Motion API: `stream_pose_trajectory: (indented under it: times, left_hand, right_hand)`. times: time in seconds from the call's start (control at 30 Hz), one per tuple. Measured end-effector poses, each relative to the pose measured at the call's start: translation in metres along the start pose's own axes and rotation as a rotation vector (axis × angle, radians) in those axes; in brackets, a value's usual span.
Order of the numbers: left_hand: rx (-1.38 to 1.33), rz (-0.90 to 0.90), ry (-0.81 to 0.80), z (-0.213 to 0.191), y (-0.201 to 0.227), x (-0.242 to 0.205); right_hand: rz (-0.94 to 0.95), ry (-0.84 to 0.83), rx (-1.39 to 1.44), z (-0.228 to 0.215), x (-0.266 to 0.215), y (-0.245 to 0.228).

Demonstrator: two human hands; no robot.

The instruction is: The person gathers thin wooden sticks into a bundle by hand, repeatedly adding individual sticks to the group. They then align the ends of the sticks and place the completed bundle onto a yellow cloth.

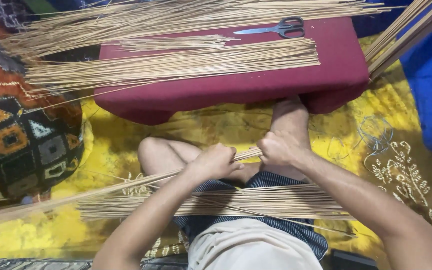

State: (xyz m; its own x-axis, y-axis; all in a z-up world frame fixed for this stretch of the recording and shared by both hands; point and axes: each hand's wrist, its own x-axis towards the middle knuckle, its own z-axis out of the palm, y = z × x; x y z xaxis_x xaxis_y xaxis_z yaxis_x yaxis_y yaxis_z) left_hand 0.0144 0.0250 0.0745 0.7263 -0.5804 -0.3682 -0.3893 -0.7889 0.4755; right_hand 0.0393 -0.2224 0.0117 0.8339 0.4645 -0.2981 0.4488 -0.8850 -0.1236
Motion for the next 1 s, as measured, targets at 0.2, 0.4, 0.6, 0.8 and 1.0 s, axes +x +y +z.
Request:
stream_pose_trajectory:
  times: [0.2,0.4,0.6,0.8,1.0]
  left_hand:
    - [-0.658,-0.143,-0.509,-0.013,-0.011,0.004]
    - [-0.382,-0.095,-0.371,0.010,-0.027,0.018]
    - [0.500,0.046,0.327,0.088,-0.051,0.026]
    - [0.191,0.006,0.065,0.045,-0.034,0.014]
    - [-0.255,-0.122,-0.270,-0.017,0.004,0.008]
  right_hand:
    - [-0.207,0.489,-0.207,0.016,-0.009,0.004]
    - [-0.200,0.256,-0.092,0.038,0.012,0.015]
    - [-0.011,-0.191,0.065,-0.029,-0.006,-0.012]
    - [-0.013,-0.069,-0.017,-0.005,0.008,-0.003]
    - [-0.108,0.045,-0.093,0.004,0.009,-0.001]
